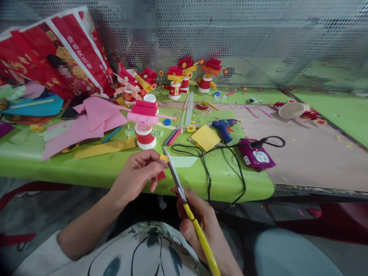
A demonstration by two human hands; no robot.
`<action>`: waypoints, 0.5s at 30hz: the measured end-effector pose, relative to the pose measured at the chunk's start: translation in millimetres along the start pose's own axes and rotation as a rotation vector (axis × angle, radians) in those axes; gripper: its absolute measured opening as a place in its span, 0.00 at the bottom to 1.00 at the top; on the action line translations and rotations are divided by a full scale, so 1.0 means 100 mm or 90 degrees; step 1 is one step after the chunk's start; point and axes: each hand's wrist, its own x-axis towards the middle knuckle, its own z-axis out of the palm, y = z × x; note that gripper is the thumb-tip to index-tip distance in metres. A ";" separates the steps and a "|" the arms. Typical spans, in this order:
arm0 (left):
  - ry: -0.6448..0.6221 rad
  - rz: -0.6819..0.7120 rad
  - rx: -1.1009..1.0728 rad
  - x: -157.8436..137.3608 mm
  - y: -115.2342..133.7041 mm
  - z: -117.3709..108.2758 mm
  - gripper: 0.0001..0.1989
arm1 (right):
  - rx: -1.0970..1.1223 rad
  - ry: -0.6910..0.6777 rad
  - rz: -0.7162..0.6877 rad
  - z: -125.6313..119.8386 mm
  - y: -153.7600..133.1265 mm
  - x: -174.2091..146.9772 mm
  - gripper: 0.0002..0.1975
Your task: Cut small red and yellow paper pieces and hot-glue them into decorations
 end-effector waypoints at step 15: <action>-0.024 -0.023 -0.016 -0.03 -0.06 0.00 0.12 | 0.035 -0.009 0.032 0.08 -0.07 0.02 0.46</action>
